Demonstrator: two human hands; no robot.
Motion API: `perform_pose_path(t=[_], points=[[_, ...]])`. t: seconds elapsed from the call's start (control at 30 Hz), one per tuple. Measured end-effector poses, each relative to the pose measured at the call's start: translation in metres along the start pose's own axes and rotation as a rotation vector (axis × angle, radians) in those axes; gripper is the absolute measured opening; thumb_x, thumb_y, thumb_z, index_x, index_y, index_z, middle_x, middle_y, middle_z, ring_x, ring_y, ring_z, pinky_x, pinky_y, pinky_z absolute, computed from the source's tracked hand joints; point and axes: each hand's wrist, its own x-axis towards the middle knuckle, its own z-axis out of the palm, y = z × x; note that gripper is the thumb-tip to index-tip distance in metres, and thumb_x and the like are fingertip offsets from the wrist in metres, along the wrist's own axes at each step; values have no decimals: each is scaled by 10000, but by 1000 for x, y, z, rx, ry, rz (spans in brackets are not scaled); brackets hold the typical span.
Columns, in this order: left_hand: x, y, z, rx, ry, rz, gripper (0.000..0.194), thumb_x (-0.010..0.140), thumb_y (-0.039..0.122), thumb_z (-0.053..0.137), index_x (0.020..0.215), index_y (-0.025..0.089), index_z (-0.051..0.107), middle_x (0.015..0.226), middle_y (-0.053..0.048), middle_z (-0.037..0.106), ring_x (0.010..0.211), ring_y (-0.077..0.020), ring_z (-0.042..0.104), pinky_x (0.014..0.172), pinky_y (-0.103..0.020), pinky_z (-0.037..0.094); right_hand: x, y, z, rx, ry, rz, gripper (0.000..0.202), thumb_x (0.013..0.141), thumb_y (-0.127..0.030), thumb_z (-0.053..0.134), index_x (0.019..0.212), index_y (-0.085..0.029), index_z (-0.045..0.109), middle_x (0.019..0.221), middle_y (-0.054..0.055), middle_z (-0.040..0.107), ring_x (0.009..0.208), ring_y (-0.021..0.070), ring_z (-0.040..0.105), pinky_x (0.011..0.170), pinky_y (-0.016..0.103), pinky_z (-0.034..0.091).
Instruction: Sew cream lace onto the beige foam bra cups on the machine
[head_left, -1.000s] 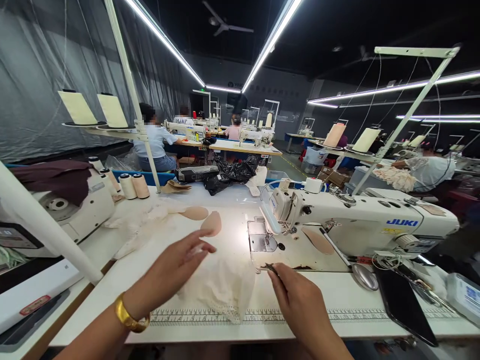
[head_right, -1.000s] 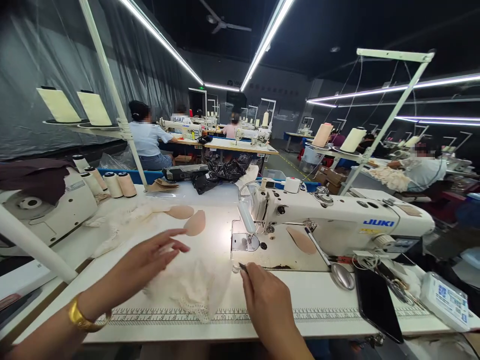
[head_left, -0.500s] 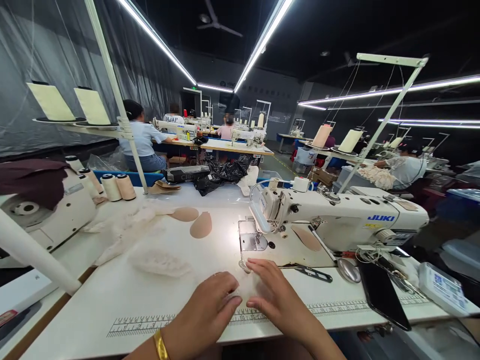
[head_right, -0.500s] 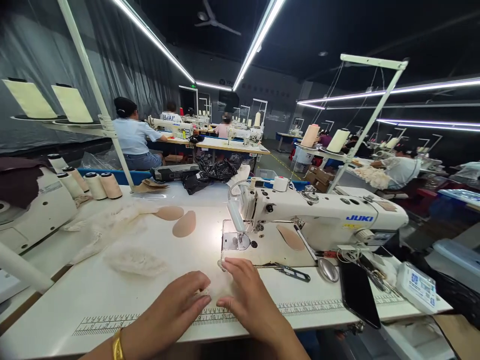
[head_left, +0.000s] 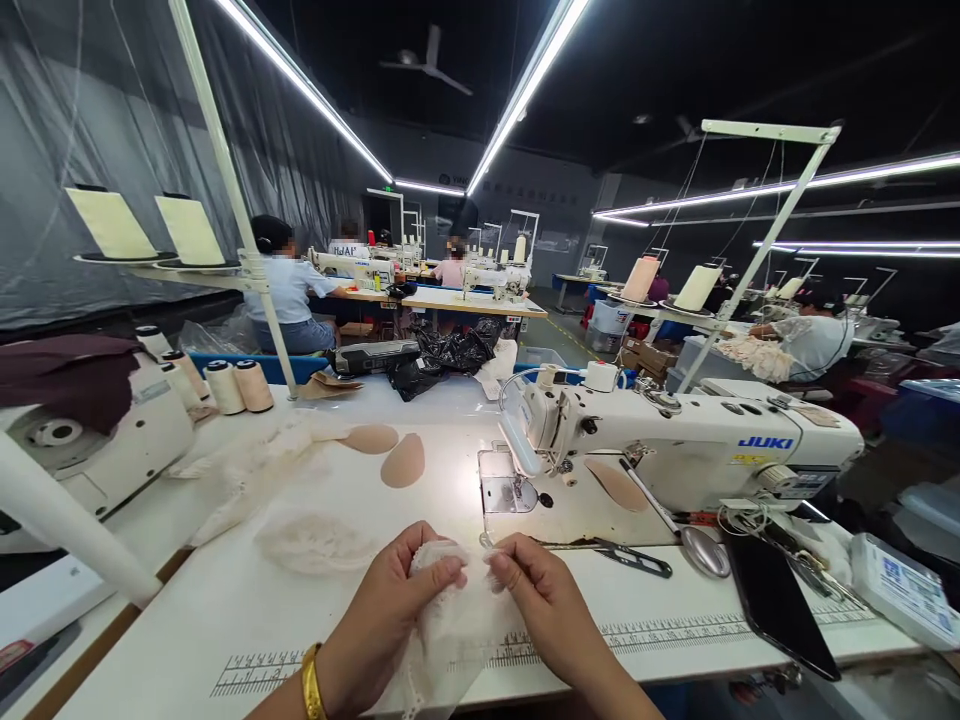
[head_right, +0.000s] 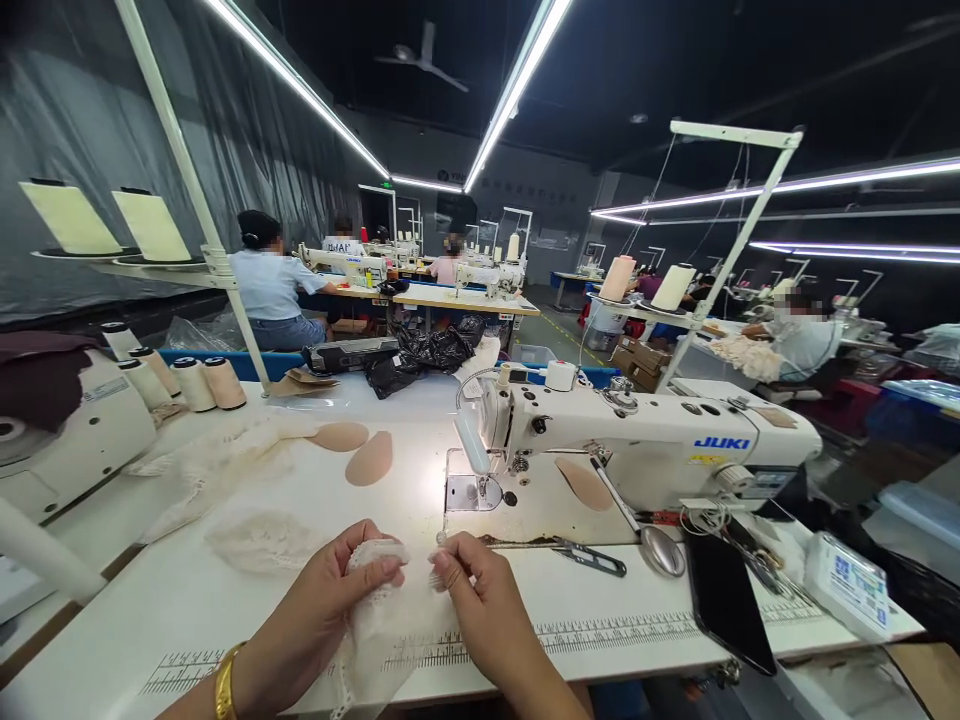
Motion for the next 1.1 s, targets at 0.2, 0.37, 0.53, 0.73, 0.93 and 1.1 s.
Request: perform_pose_path(t=[0.2, 0.37, 0.53, 0.73, 0.93, 1.1], points=[[17, 23, -21, 712, -114, 169, 406, 906, 605, 662, 1004, 221, 573, 982, -30, 682, 858, -205, 638, 735, -296, 520, 22, 11, 6, 244, 41, 145, 433, 980, -647, 546, 841, -237, 521, 526, -87, 505, 480, 119, 430, 522, 236, 337], [79, 77, -73, 1424, 191, 391, 252, 1027, 291, 540, 1240, 203, 642, 1365, -144, 634, 1291, -315, 580, 1117, -477, 447, 38, 29, 11, 186, 42, 153, 430, 950, -639, 575, 825, -230, 530, 580, -77, 531, 503, 119, 449, 528, 248, 326], [138, 97, -115, 1646, 340, 287, 342, 1018, 355, 661, 1310, 179, 628, 1356, -116, 627, 1172, -278, 646, 998, -506, 560, 39, 39, 11, 159, -10, 143, 456, 952, -666, 550, 827, -229, 530, 632, -60, 567, 531, 131, 498, 551, 262, 350], [159, 85, -129, 1756, 330, 218, 311, 1027, 356, 651, 1285, 184, 640, 1302, -104, 653, 1092, -248, 675, 930, -458, 598, 40, 37, 8, 135, -18, 152, 469, 954, -687, 531, 833, -234, 528, 646, -53, 573, 558, 143, 511, 560, 266, 368], [143, 90, -132, 1616, 403, 375, 266, 1024, 354, 654, 1223, 178, 663, 1248, -92, 675, 1065, -237, 679, 929, -452, 591, 39, 36, 7, 105, -38, 141, 449, 973, -660, 521, 827, -235, 528, 677, -40, 592, 576, 147, 516, 580, 273, 382], [102, 94, -103, 1245, 595, 588, 298, 1026, 441, 522, 1011, 175, 656, 1091, -111, 710, 1022, -268, 676, 928, -427, 565, 38, 39, 7, 79, 1, 103, 448, 957, -655, 561, 830, -225, 569, 758, -15, 607, 660, 164, 557, 604, 272, 393]])
